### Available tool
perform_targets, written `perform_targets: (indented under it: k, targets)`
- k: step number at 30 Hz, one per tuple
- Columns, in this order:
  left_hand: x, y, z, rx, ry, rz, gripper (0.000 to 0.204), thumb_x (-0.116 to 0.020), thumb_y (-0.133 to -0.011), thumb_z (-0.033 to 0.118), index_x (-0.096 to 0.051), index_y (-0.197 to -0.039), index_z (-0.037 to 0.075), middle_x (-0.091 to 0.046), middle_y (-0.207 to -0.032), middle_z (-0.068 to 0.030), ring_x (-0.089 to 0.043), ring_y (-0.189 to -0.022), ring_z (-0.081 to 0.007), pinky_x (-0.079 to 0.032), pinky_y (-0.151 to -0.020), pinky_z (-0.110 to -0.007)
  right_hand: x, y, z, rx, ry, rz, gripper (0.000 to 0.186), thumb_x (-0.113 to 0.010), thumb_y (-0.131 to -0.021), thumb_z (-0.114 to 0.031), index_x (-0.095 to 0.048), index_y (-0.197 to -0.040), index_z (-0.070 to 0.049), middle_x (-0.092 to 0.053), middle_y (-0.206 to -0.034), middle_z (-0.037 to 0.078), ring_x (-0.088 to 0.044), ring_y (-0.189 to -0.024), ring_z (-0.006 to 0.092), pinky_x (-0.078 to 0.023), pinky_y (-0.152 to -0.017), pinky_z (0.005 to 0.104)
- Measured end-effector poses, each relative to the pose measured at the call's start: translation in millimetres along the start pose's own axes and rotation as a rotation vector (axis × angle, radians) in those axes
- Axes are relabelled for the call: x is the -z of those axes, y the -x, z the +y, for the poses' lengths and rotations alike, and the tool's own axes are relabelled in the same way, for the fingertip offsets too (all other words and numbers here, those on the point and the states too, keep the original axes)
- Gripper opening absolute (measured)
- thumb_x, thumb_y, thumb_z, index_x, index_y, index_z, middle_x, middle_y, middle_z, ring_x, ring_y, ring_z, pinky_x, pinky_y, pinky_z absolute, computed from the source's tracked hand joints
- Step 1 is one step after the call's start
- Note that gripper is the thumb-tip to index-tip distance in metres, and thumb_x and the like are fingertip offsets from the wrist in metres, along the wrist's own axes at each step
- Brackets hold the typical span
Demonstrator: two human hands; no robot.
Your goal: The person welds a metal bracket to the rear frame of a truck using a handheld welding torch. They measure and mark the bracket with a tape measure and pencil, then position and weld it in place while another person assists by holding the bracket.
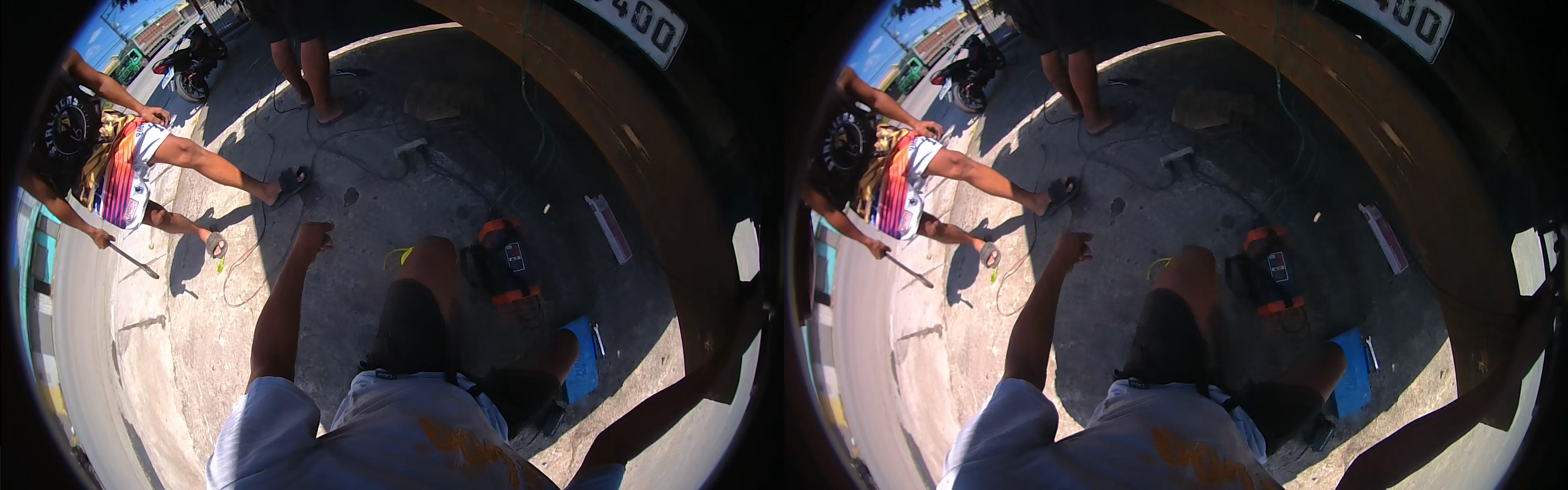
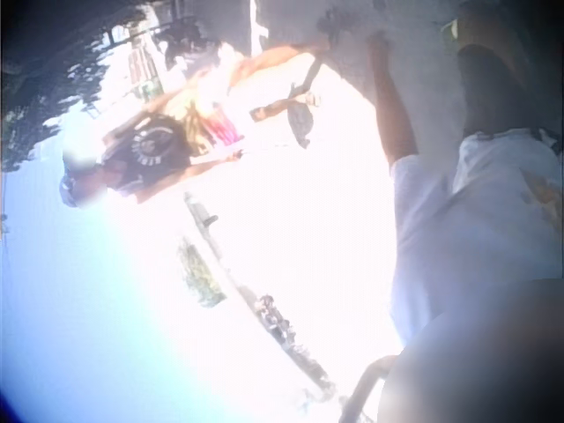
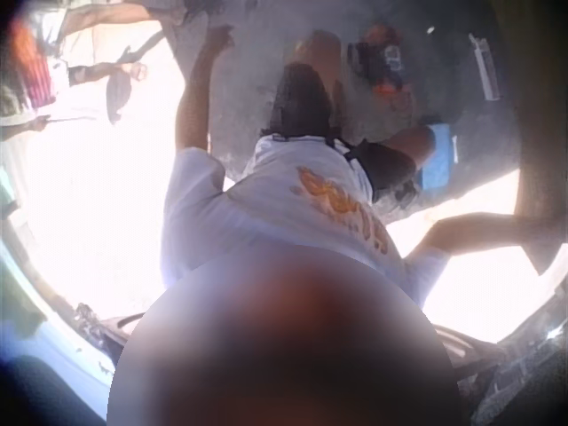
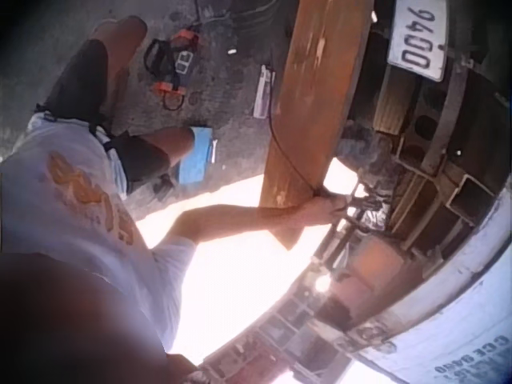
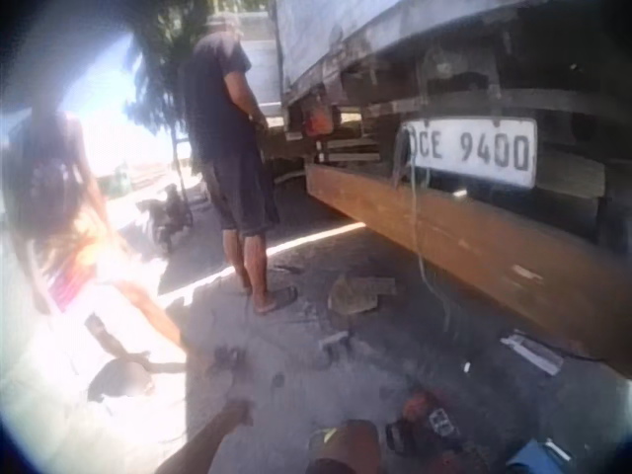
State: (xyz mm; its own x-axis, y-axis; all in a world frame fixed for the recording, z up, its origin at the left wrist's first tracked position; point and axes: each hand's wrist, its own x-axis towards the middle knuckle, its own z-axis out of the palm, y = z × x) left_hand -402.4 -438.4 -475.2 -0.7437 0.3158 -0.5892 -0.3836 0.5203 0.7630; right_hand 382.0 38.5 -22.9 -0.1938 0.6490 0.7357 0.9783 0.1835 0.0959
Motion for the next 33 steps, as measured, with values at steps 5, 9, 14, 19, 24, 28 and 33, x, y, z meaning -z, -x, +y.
perform_targets:
  k: [5, 9, 14, 19, 24, 28, 33]
  targets:
    - [-107.7, 30.4, -81.5, -0.089, -0.052, -0.292, 0.026, -0.066, -0.105, 0.015, -0.079, -0.121, -0.001, -0.080, -0.105, -0.0172, -0.074, -0.072, -0.0216, -0.060, -0.061, -0.035, 6.7, -3.2, 0.4, -0.433, -0.271, -0.099, 0.064, -0.049, -0.111, -0.063, -0.077, -0.139, -0.012, -0.079, -0.119, 0.012, -0.071, -0.116, 0.0268, -0.049, -0.109, 0.0428]
    - [-151.8, 39.2, -159.4, -0.549, -0.412, -0.380, 0.033, -0.060, -0.107, 0.020, -0.077, -0.120, -0.006, -0.081, -0.106, -0.0172, -0.077, -0.084, -0.0264, -0.058, -0.072, -0.041, 8.4, 8.9, -7.4, -0.282, -0.272, 0.179, 0.060, -0.051, -0.110, -0.061, -0.079, -0.135, -0.013, -0.081, -0.120, 0.010, -0.073, -0.120, 0.0265, -0.045, -0.116, 0.0432]
    - [-168.6, 53.3, -175.9, -0.278, -0.408, -0.245, 0.040, -0.055, -0.109, 0.027, -0.075, -0.120, -0.007, -0.080, -0.109, -0.0250, -0.078, -0.103, -0.0390, -0.056, -0.089, -0.049, 15.8, 8.5, -17.0, -0.345, -0.256, 0.054, 0.070, -0.045, -0.110, -0.071, -0.079, -0.135, -0.014, -0.079, -0.125, 0.008, -0.069, -0.124, 0.0230, -0.038, -0.122, 0.0421]
    - [-178.1, 56.9, -132.8, -0.460, -0.605, -0.265, 0.036, -0.060, -0.105, 0.030, -0.079, -0.119, 0.003, -0.078, -0.108, -0.0290, -0.074, -0.112, -0.0481, -0.057, -0.089, -0.052, 27.1, 7.5, -33.2, -0.482, -0.168, 0.042, 0.061, -0.049, -0.111, -0.063, -0.079, -0.137, -0.016, -0.080, -0.122, 0.009, -0.072, -0.118, 0.0226, -0.042, -0.120, 0.0458]
    - [-201.2, 57.1, -113.3, -0.518, -0.626, -0.279, 0.035, -0.066, -0.102, 0.031, -0.080, -0.120, 0.005, -0.079, -0.110, -0.0263, -0.075, -0.112, -0.0462, -0.058, -0.089, -0.052, 34.8, 7.5, -39.3, -0.439, -0.330, 0.019, 0.052, -0.057, -0.110, -0.052, -0.078, -0.140, -0.016, -0.081, -0.118, 0.009, -0.074, -0.110, 0.0213, -0.049, -0.111, 0.0411]
    - [-215.3, 43.7, -125.0, -0.562, -0.581, -0.320, 0.034, -0.067, -0.100, 0.032, -0.080, -0.117, 0.005, -0.080, -0.108, -0.0246, -0.076, -0.109, -0.0438, -0.058, -0.087, -0.053, 31.0, -0.9, -16.4, -0.441, -0.594, -0.061, 0.049, -0.061, -0.110, -0.047, -0.077, -0.142, -0.014, -0.080, -0.122, 0.009, -0.073, -0.105, 0.0187, -0.051, -0.105, 0.0370]
    - [-219.8, 0.4, -166.6, -0.727, -0.752, -0.455, 0.032, -0.066, -0.100, 0.030, -0.080, -0.112, 0.005, -0.080, -0.106, -0.0234, -0.077, -0.102, -0.0428, -0.060, -0.084, -0.052, 24.9, -1.8, 12.9, -0.110, -0.146, -0.089, 0.045, -0.054, -0.115, -0.035, -0.069, -0.152, -0.013, -0.077, -0.133, 0.011, -0.072, -0.105, 0.0190, -0.052, -0.104, 0.0381]
